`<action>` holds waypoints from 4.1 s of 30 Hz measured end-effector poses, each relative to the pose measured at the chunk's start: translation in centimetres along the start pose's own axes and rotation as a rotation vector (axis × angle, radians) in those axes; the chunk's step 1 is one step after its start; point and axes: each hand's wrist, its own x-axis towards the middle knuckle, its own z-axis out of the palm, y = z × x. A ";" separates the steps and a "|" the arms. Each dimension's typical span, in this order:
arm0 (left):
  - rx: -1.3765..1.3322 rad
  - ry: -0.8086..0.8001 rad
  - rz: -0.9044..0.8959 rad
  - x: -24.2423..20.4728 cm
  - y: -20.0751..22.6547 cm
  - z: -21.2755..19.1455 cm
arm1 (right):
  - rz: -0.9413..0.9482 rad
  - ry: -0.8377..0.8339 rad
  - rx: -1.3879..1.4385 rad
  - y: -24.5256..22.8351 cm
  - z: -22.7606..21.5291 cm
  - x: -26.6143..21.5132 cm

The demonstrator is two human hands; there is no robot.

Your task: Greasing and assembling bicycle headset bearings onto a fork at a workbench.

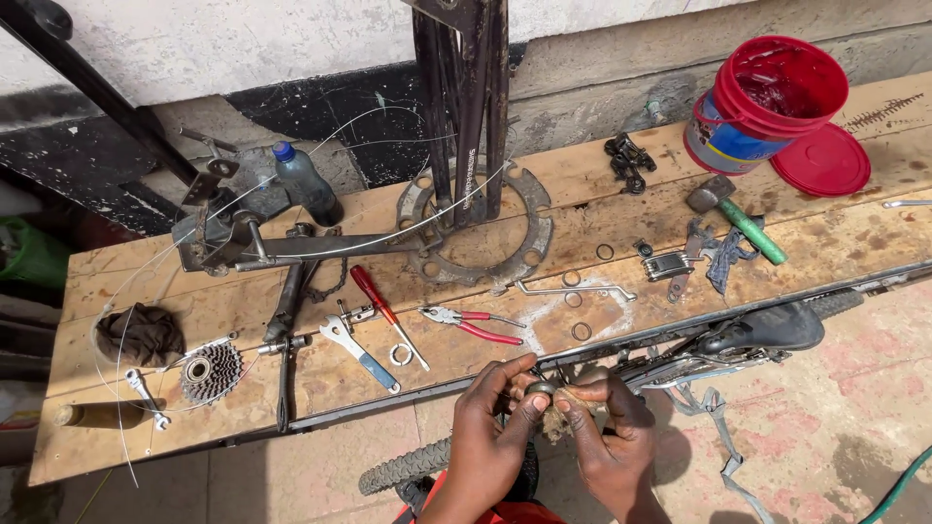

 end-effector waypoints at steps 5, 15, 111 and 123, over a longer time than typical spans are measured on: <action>-0.116 0.171 -0.110 -0.5 0.3 0.7 | 0.167 0.275 0.294 1.2 2.6 -1.5; 0.317 -0.317 0.194 -0.1 -0.5 -3.5 | -0.082 -0.309 0.097 -0.5 0.1 2.4; 0.249 -0.166 0.120 -0.1 0.0 -4.2 | -0.109 -0.262 -0.173 1.1 0.8 0.7; -0.148 -0.144 -0.265 -0.3 -1.8 -1.1 | 0.125 0.024 -0.031 4.2 -0.7 -0.3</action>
